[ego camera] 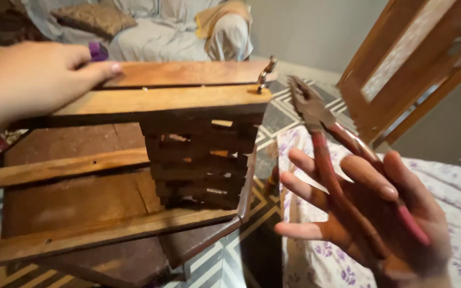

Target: The person uses a screwdriver to tighten screws on a wooden chair frame, then uses pliers to adjust a metal bracket on the chair back. The chair is repositioned on a table during the process.

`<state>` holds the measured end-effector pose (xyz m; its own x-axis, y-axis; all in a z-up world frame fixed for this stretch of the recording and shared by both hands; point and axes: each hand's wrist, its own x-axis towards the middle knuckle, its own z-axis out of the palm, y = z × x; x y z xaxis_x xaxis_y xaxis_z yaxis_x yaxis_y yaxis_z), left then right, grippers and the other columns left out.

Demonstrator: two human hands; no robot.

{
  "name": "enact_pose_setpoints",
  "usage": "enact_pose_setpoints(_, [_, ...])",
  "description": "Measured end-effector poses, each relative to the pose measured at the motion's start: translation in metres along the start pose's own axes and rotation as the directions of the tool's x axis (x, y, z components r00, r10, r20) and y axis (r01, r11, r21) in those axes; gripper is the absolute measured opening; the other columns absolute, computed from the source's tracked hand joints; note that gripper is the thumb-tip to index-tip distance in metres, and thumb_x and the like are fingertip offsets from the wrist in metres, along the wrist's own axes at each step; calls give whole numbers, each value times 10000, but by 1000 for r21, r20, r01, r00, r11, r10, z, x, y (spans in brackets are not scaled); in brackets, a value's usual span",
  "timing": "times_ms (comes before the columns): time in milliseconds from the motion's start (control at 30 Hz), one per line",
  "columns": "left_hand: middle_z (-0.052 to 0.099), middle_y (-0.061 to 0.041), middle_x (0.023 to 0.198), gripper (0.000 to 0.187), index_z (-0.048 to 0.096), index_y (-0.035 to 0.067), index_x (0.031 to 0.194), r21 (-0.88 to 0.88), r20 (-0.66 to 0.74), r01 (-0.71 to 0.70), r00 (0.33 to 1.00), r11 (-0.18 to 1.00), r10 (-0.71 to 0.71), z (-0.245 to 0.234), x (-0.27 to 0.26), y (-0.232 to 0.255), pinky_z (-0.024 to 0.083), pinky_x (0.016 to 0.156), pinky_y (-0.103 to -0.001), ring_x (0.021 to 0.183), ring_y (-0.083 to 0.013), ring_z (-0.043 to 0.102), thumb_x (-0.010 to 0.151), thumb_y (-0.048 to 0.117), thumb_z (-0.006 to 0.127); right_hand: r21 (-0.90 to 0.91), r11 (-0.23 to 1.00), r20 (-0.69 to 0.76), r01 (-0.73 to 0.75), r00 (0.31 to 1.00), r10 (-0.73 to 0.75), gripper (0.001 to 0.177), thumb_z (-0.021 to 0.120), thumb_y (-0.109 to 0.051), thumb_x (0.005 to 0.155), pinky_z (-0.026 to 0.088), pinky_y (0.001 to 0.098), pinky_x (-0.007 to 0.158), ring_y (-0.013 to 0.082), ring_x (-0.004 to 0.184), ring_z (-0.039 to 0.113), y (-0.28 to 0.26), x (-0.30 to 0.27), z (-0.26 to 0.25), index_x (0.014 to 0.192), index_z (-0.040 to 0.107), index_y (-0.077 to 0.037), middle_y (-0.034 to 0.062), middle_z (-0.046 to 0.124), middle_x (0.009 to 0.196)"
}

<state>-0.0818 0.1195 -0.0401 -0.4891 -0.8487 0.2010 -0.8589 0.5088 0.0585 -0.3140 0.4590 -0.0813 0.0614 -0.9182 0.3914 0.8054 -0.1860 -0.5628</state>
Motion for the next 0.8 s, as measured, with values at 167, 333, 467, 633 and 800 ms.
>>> enact_pose_setpoints(167, [739, -209, 1172, 735, 696, 73, 1267, 5, -95, -122, 988, 993, 122, 6, 10, -6, 563, 926, -513, 1042, -366, 719, 1048, 668, 324, 55, 994, 95, -96, 991, 90, 355, 439, -324, 1120, 271, 859, 1069, 424, 1557, 229, 9, 18, 41, 875, 493, -74, 325, 370, 1569])
enact_pose_setpoints(333, [706, -178, 1311, 762, 701, 110, 1313, -55, 3, -98, 995, 994, 98, 9, 15, -8, 553, 998, -507, 1179, -342, 693, 1025, 685, 292, -474, 879, -577, -47, 771, -270, 354, 493, -325, 1045, 428, 822, 968, 357, 1343, 549, 6, 17, 40, 1170, 708, -74, 160, 610, 1240])
enact_pose_setpoints(467, [663, -177, 1342, 755, 690, 138, 1326, -57, -75, -110, 992, 992, 105, 6, 16, -8, 534, 994, -500, 1190, -372, 659, 991, 708, 326, -578, 801, -637, -153, 698, -327, 269, 568, -305, 1058, 545, 450, 1068, 127, 879, 593, -6, 0, 14, 1028, 649, -50, 3, 582, 895])
enact_pose_setpoints(633, [692, -157, 1331, 760, 722, 119, 1286, -106, -85, -74, 994, 992, 66, 11, 16, -6, 553, 961, -503, 1180, -368, 678, 981, 714, 358, -756, 559, -621, -339, 643, -449, 291, 578, -323, 1123, 543, 423, 860, 182, 685, 465, -28, -18, 5, 1074, 635, -42, 42, 534, 858])
enact_pose_setpoints(800, [681, -175, 1334, 759, 733, 112, 1265, -126, -116, -117, 988, 985, 102, 11, 16, -7, 528, 986, -497, 1186, -372, 670, 974, 719, 383, -764, 502, -645, -405, 497, -580, 282, 560, -313, 1016, 569, 436, 794, 138, 828, 584, -18, -14, 35, 985, 655, -50, 18, 605, 872])
